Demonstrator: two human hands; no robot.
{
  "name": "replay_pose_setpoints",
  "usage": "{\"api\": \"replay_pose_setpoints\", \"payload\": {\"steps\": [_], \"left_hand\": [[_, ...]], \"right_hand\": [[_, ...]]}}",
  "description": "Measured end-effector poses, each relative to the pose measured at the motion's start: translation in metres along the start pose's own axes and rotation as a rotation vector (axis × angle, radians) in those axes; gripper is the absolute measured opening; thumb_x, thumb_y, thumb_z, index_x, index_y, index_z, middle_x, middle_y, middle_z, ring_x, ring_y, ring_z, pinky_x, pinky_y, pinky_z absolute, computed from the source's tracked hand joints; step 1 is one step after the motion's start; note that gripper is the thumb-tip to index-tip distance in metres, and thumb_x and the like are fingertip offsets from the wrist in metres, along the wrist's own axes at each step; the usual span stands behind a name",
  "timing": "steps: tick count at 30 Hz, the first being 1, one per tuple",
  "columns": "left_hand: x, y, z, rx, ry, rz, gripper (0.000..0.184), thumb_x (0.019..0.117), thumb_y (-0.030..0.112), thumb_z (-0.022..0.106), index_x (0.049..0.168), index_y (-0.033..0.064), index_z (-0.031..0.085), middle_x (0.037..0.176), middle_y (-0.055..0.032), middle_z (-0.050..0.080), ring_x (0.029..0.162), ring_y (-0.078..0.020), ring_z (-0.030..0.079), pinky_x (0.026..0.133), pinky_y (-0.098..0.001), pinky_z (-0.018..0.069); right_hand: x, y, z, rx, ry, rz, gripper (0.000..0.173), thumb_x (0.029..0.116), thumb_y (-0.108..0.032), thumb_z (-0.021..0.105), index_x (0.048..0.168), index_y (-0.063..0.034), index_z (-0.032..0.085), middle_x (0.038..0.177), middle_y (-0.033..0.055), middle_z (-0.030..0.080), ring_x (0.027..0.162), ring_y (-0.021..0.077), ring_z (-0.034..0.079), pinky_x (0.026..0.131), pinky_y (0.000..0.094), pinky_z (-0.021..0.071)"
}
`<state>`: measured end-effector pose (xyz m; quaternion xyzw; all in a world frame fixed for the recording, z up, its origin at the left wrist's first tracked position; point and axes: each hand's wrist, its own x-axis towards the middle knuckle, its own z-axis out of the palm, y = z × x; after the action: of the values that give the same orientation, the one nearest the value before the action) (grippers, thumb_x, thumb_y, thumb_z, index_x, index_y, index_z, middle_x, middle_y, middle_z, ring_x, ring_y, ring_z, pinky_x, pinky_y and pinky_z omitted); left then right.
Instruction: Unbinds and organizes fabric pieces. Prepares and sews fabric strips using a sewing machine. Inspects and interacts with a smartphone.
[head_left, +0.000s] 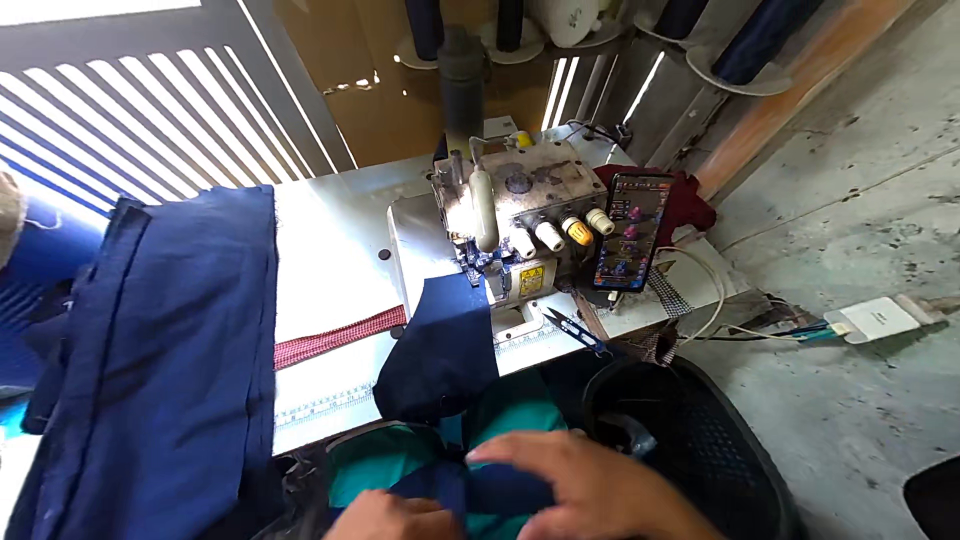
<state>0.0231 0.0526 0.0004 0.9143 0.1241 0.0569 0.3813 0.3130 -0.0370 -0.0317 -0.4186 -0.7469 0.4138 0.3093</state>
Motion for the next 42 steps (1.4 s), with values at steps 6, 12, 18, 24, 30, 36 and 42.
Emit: {"api": "replay_pose_setpoints", "payload": {"steps": [6,12,18,24,30,36,42], "left_hand": [[0.020,-0.029,-0.017,0.121,0.277,-0.133,0.032,0.0950,0.045,0.069,0.088,0.0146,0.072,0.078,0.0022,0.071,0.066,-0.0076,0.066,0.058,-0.0320,0.0559],[0.022,-0.035,-0.009,-0.195,0.444,-0.141,0.015,0.0912,0.024,0.077,0.096,0.0108,0.072,0.093,0.0006,0.073,0.088,-0.0035,0.068,0.079,-0.0219,0.0590],[0.072,-0.021,0.033,-0.131,0.680,-0.257,0.018,0.0825,0.020,0.082,0.094,0.0116,0.071,0.084,0.0053,0.074,0.074,-0.0009,0.071,0.067,-0.0193,0.0619],[0.088,-0.021,0.045,-0.496,0.939,-0.255,0.012,0.0848,0.010,0.080,0.096,0.0082,0.078,0.093,-0.0018,0.076,0.078,-0.0113,0.074,0.071,-0.0250,0.0643],[0.103,-0.008,0.066,-0.540,1.074,-0.246,0.015,0.0838,0.007,0.078,0.093,0.0105,0.067,0.083,0.0027,0.071,0.069,-0.0065,0.069,0.064,-0.0213,0.0612],[0.081,-0.002,0.052,-0.272,0.802,-0.065,0.027,0.1036,0.035,0.060,0.099,0.0123,0.074,0.113,-0.0006,0.072,0.107,-0.0095,0.069,0.088,-0.0258,0.0607],[0.070,-0.029,0.047,-0.581,0.691,-0.111,0.033,0.0936,0.026,0.076,0.122,0.0100,0.072,0.122,-0.0063,0.070,0.110,-0.0190,0.069,0.093,-0.0349,0.0613]], "right_hand": [[0.020,0.024,0.005,-0.183,0.159,-0.097,0.027,0.1000,-0.030,0.065,0.085,-0.0089,0.071,0.067,0.0018,0.066,0.061,0.0132,0.065,0.055,0.0347,0.0530],[0.009,0.038,0.002,-0.110,0.084,0.101,0.046,0.0917,-0.041,0.075,0.126,-0.0105,0.072,0.128,0.0054,0.070,0.121,0.0184,0.065,0.102,0.0389,0.0543],[0.036,0.023,0.005,-0.072,0.415,-0.038,0.019,0.0991,-0.021,0.067,0.106,-0.0064,0.078,0.096,0.0016,0.078,0.089,0.0049,0.073,0.082,0.0213,0.0594],[0.034,0.023,0.020,-0.271,0.739,-0.045,0.017,0.1014,-0.013,0.063,0.106,-0.0045,0.078,0.098,0.0027,0.078,0.095,0.0075,0.074,0.090,0.0231,0.0604],[0.030,0.020,0.047,-0.273,0.777,-0.081,0.019,0.0947,-0.013,0.071,0.106,0.0025,0.074,0.107,0.0087,0.077,0.106,0.0113,0.073,0.097,0.0258,0.0587],[0.028,0.021,0.032,-0.178,0.799,-0.041,0.016,0.0975,-0.008,0.065,0.106,-0.0013,0.076,0.104,0.0043,0.078,0.100,0.0053,0.073,0.092,0.0212,0.0595],[0.032,0.018,0.031,0.096,0.704,-0.050,0.020,0.0965,-0.006,0.069,0.114,0.0023,0.071,0.105,0.0054,0.077,0.097,0.0079,0.074,0.088,0.0247,0.0630]]}}
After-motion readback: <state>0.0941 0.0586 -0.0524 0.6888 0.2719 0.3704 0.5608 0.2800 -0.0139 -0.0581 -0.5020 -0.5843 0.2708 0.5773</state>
